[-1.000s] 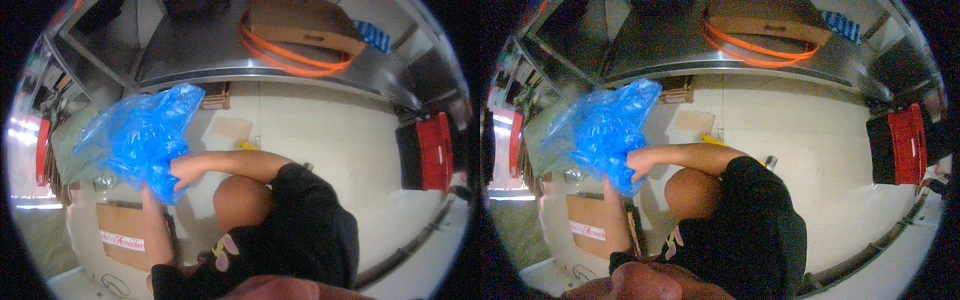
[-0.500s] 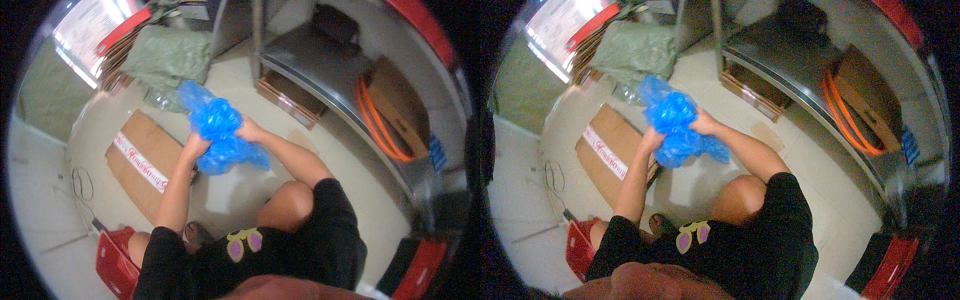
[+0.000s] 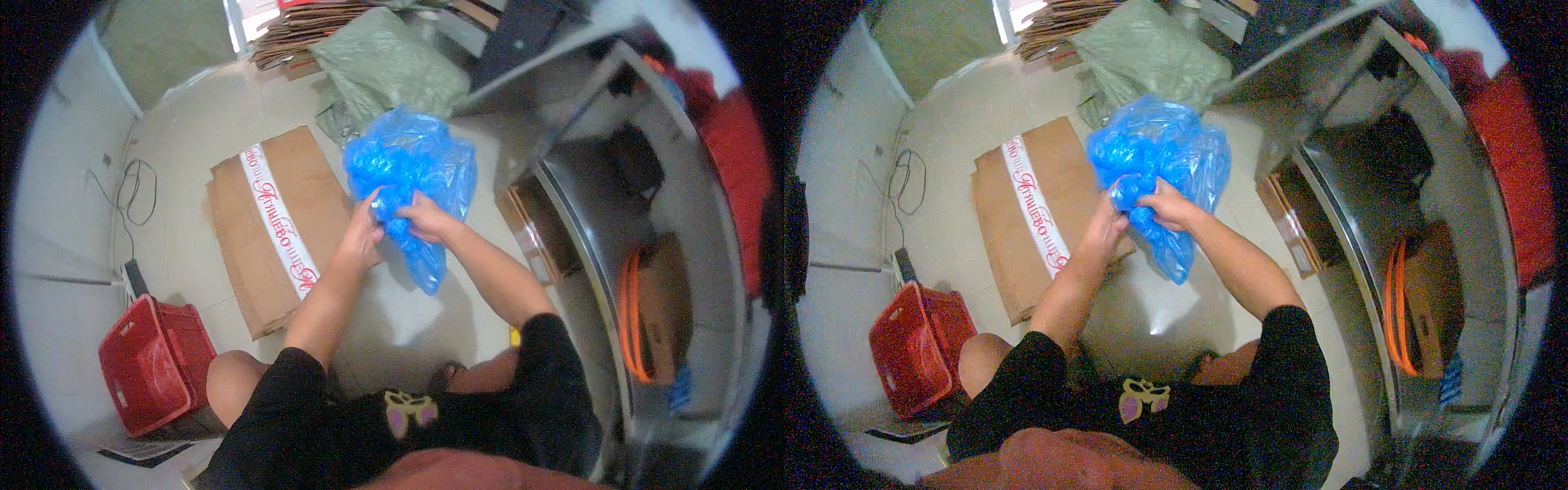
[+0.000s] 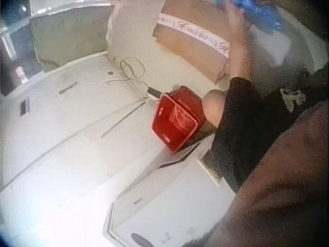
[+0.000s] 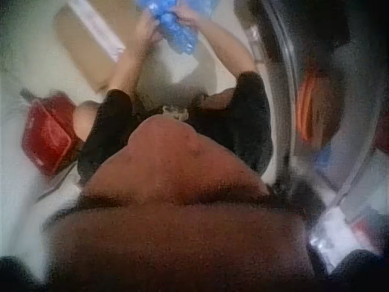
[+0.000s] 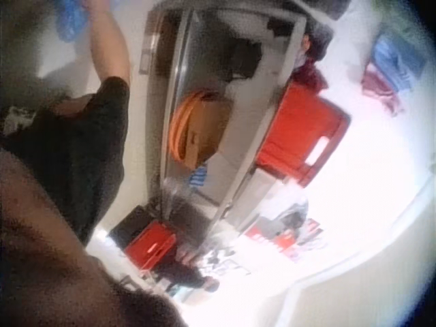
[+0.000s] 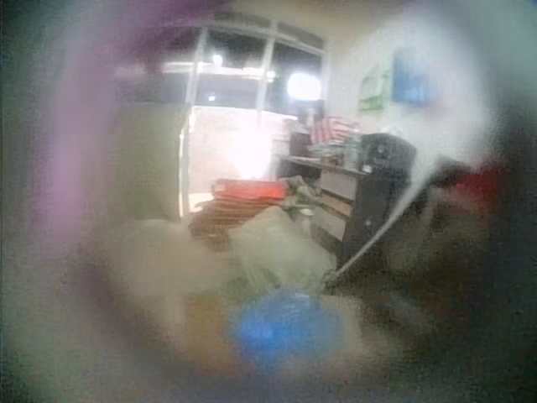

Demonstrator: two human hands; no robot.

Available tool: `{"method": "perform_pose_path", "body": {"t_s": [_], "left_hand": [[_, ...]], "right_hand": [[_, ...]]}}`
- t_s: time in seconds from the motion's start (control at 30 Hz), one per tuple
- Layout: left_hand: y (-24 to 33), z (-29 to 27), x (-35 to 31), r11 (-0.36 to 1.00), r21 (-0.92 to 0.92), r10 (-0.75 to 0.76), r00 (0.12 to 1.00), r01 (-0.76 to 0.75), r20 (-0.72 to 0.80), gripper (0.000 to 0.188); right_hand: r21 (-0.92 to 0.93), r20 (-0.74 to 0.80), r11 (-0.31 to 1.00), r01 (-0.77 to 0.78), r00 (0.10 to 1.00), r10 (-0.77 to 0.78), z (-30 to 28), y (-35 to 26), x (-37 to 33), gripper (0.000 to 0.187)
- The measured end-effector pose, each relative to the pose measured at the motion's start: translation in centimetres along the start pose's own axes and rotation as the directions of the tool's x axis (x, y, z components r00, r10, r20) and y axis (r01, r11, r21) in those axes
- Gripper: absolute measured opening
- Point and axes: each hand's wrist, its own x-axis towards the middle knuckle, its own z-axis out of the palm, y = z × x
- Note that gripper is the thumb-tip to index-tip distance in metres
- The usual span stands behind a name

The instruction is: The person assembles flat-packed cardboard boxes by unfolding them, folding the side flaps, and tucking the tabs to form the box structure. They repeatedly pick up new flat boxes, assemble them, and stack the finished boxes on the floor.

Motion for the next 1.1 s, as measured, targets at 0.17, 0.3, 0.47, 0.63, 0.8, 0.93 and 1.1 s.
{"method": "perform_pose_path", "body": {"t_s": [0.17, 0.3, 0.47, 0.63, 0.8, 0.93, 1.1], "left_hand": [[11.0, -3.9, 2.1, 0.924, 0.042, 0.375, 0.924, -0.379, 0.078, 0.048], [23.2, -5.7, 4.4, 0.933, 0.113, 0.328, 0.937, -0.341, 0.122, 0.049], [29.1, -5.8, 9.1, 0.966, 0.198, 0.171, 0.985, -0.167, -0.001, 0.049], [26.2, -11.9, 10.8, 0.979, 0.166, 0.147, 0.971, -0.116, -0.189, 0.050], [24.9, -19.7, 11.2, 0.991, 0.093, 0.123, 0.931, -0.097, -0.344, 0.050], [27.5, -20.5, 9.9, 0.953, 0.236, 0.287, 0.815, -0.191, -0.503, 0.051], [30.4, -17.1, 12.7, 0.681, 0.692, 0.645, 0.645, -0.240, -0.410, 0.054]], "right_hand": [[-0.953, 0.147, 0.143, 0.266, 0.822, -0.551, 3.8, -8.8, 3.0, 0.113], [-0.888, 0.343, 0.087, 0.451, 0.777, -0.529, 9.1, -15.5, 11.2, 0.144], [-0.772, 0.325, 0.322, 0.548, 0.776, -0.540, 10.3, -14.0, 22.4, 0.101], [-0.668, 0.438, 0.220, 0.711, 0.614, -0.656, 6.1, -10.8, 27.8, 0.086], [-0.375, 0.753, 0.411, 0.831, 0.532, -0.387, -0.4, -5.9, 35.9, 0.101], [-0.978, 0.185, 0.001, 0.208, 0.870, -0.457, -11.2, -2.0, 41.7, 0.126], [-0.897, -0.330, -0.216, -0.385, 0.910, -0.252, -21.6, -2.6, 47.4, 0.072]]}}
